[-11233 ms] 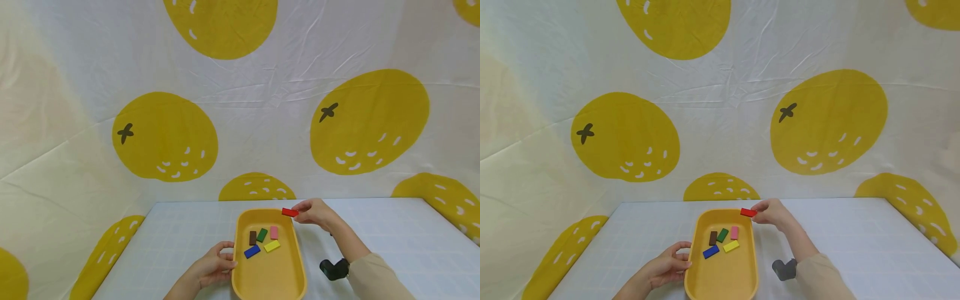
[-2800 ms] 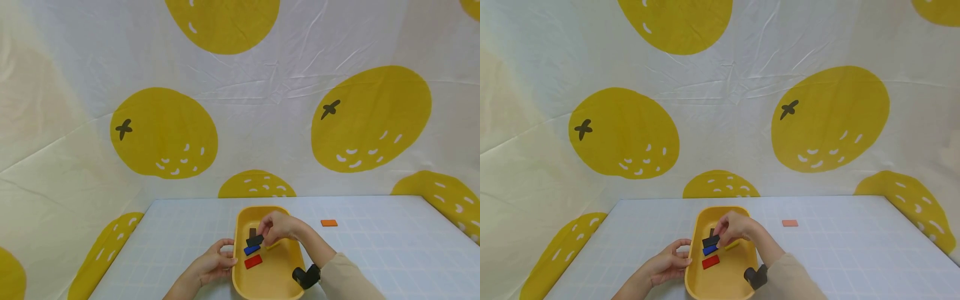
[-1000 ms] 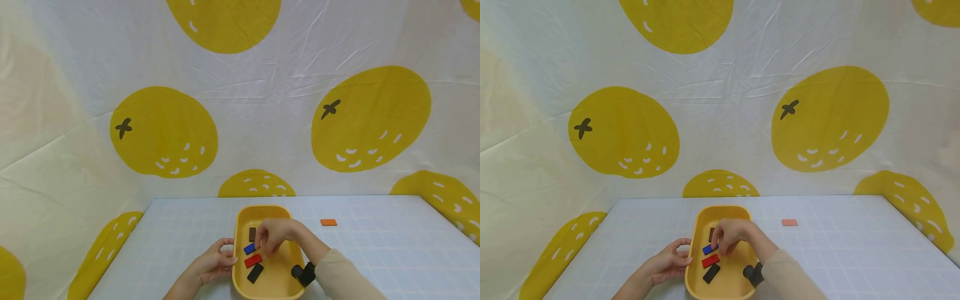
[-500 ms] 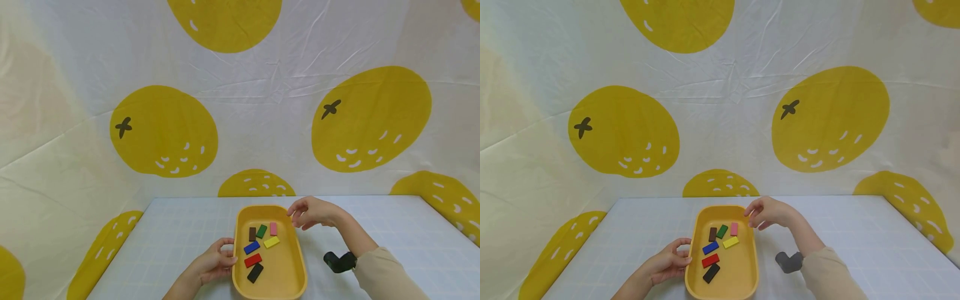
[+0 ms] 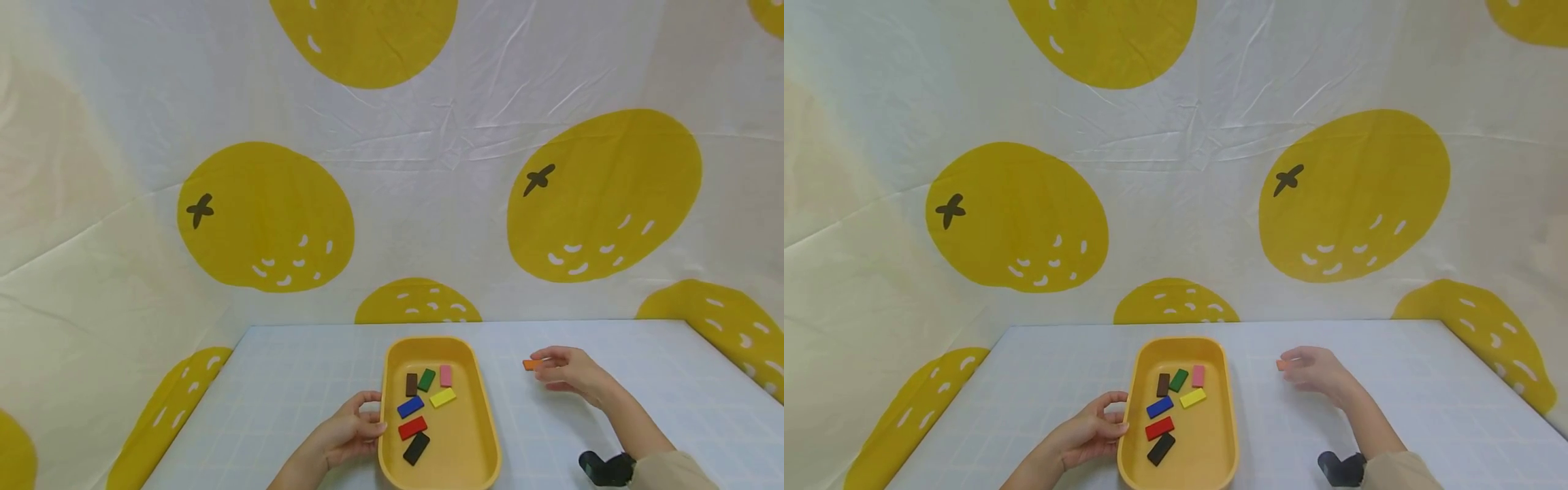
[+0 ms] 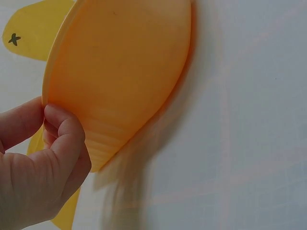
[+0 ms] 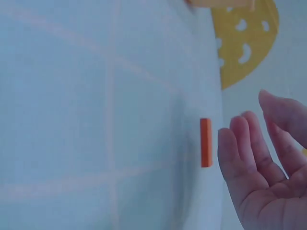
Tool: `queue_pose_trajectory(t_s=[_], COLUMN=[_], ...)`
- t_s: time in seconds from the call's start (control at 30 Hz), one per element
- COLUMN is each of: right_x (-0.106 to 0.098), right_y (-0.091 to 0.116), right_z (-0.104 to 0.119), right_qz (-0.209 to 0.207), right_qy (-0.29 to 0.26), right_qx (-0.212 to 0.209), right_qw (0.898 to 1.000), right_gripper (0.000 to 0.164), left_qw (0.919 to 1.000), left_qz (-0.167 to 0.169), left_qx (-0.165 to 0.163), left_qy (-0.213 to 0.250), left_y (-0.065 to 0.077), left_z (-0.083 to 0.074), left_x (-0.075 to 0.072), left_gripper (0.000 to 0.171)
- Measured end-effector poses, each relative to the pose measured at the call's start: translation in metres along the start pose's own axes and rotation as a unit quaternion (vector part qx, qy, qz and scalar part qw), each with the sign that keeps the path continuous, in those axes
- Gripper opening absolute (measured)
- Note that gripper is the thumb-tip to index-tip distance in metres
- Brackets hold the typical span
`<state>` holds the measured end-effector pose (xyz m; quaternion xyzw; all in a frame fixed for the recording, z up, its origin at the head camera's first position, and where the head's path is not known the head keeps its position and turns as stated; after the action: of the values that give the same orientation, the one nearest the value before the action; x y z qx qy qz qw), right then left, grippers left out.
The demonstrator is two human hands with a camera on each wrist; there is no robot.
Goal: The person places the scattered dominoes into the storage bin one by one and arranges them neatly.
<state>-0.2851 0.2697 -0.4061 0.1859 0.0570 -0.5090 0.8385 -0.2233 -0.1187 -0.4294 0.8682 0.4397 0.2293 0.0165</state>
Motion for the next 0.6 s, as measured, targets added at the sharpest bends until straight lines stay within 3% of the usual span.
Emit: queue_pose_trajectory(t_s=[0.1, 0.2, 0.4, 0.6], right_x=[-0.008, -0.014, -0.019, -0.021], right_y=[0.002, 0.000, -0.011, -0.023], right_z=[-0.014, -0.024, -0.036, -0.038], right_qz=[-0.067, -0.108, -0.136, -0.147], right_qy=[-0.016, -0.017, 0.004, 0.089], right_qx=[0.020, 0.040, 0.040, 0.046], right_qw=[0.997, 0.993, 0.990, 0.984], right_gripper=[0.050, 0.052, 0.055, 0.052], left_qw=[1.0000, 1.0000, 0.9999, 0.9999], left_qz=[0.000, -0.001, -0.005, 0.003], left_qx=[-0.002, -0.004, -0.004, 0.001], left_qy=[-0.003, -0.006, -0.010, -0.010], left_y=[0.001, 0.001, 0.002, 0.002], left_z=[0.000, 0.000, -0.001, -0.002], left_x=[0.000, -0.001, 0.000, 0.002], left_gripper=[0.047, 0.047, 0.047, 0.047])
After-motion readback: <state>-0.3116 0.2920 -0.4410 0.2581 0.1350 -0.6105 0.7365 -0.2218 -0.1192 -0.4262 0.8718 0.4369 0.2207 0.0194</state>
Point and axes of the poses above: each hand's wrist, its own y-axis away from the middle knuckle, its own x-axis out of the palm, z = x × y, the point moved 3 cm from there along -y, towards the middle knuckle, and after that the axes turned 15 degrees about z, right-handed, at the moved point
